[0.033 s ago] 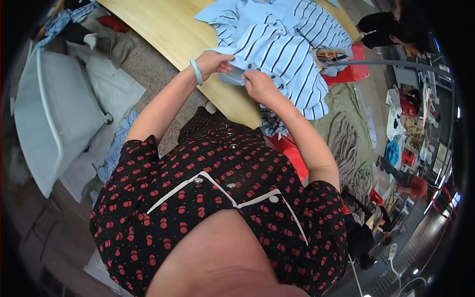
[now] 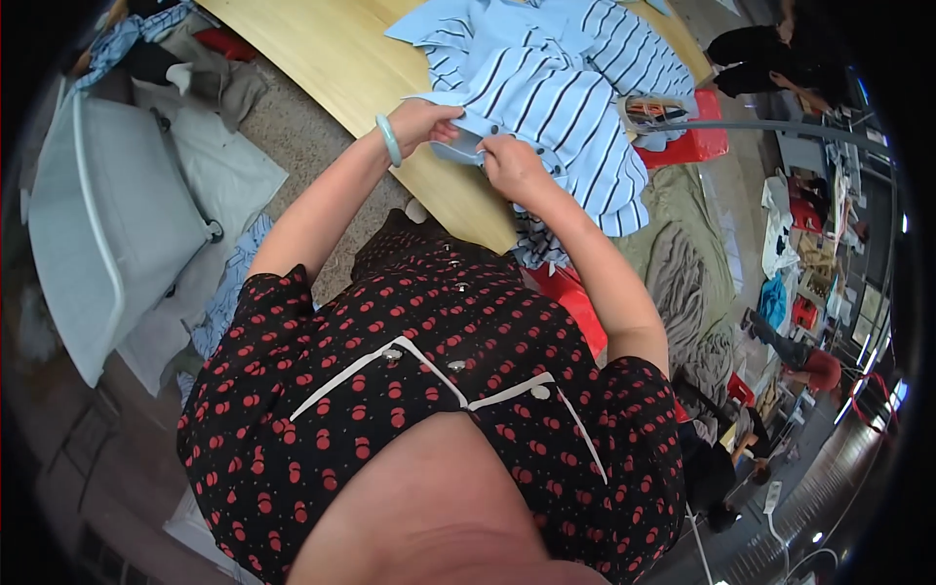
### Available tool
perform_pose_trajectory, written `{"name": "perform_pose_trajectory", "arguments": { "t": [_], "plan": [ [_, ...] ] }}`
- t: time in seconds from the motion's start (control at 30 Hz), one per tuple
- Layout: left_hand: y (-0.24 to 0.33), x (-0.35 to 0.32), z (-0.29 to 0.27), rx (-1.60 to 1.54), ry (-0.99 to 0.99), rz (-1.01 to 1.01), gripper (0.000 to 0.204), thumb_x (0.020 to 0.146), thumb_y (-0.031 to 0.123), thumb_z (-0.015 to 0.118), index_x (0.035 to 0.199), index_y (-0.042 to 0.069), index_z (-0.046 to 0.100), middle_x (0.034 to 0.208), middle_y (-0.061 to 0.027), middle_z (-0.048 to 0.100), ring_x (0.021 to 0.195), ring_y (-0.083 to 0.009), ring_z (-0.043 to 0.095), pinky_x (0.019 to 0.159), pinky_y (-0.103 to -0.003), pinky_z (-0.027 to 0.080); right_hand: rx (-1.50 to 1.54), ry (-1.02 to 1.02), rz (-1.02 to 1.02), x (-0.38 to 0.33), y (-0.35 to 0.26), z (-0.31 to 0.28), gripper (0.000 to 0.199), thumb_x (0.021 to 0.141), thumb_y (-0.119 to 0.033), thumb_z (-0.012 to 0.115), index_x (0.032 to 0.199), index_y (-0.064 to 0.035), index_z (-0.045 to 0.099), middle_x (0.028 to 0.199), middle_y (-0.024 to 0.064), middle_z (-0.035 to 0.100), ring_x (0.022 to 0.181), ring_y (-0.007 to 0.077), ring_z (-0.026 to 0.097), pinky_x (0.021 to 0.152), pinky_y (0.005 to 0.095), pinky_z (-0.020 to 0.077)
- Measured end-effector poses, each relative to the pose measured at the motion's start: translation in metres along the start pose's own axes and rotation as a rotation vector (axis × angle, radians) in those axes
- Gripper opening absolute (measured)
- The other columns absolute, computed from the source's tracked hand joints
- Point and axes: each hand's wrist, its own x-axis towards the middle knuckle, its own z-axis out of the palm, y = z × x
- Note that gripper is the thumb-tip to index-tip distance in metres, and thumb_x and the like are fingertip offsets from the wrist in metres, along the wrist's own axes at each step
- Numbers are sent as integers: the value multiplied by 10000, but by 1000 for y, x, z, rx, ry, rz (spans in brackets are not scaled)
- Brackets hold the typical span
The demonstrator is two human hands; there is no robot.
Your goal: Folding and stacking striped shirts on a long workbench in a garment factory.
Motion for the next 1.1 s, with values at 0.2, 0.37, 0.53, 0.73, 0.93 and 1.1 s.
{"name": "perform_pose_trajectory", "arguments": {
  "t": [0.2, 0.37, 0.53, 0.73, 0.93, 1.1],
  "plan": [
    [4, -6, 2, 158, 16, 64, 201, 730, 199, 584, 711, 0, 595, 675, -55, 575, 626, -111, 536, 608, -209, 422, 132, 56, -40, 11, -32, -6, 173, 701, -36, 438, 816, 4, 560, 758, 201, 553, 706, 338, 538, 664, 389, 427],
    [14, -14, 6, 588, 14, 25, 225, 687, 236, 584, 669, 13, 596, 653, -28, 548, 601, -96, 476, 576, -208, 381, 186, 59, -82, 13, -36, -1, 166, 687, -26, 455, 810, -8, 564, 753, 189, 560, 700, 331, 545, 656, 393, 431],
    [1, -5, 7, 549, 37, 22, 207, 649, 226, 610, 640, 20, 586, 667, -16, 557, 599, -77, 473, 553, -205, 376, 139, 160, 27, 15, -28, 3, 148, 680, -40, 471, 781, -20, 577, 756, 172, 561, 700, 318, 548, 643, 369, 435],
    [-18, -4, 18, 17, 153, 5, 203, 661, 186, 623, 736, 4, 576, 745, -33, 535, 684, -96, 482, 612, -212, 375, 173, 254, 196, 19, -24, 8, 140, 666, -89, 518, 773, -17, 572, 745, 173, 571, 684, 319, 557, 633, 362, 442],
    [-28, 2, 21, -16, 209, 26, 259, 645, 237, 622, 749, 8, 560, 726, -34, 524, 651, -117, 473, 546, -257, 369, 107, 342, 142, 16, -17, 11, 132, 689, -52, 505, 795, 3, 560, 751, 183, 573, 690, 334, 555, 638, 370, 447],
    [-20, -11, 23, 438, 246, 245, 254, 723, 232, 542, 764, -18, 559, 688, -74, 525, 633, -149, 480, 587, -274, 380, -38, 334, -7, 14, -12, 15, 123, 707, -24, 488, 795, 18, 563, 734, 184, 556, 703, 323, 539, 646, 385, 434]
  ]
}}
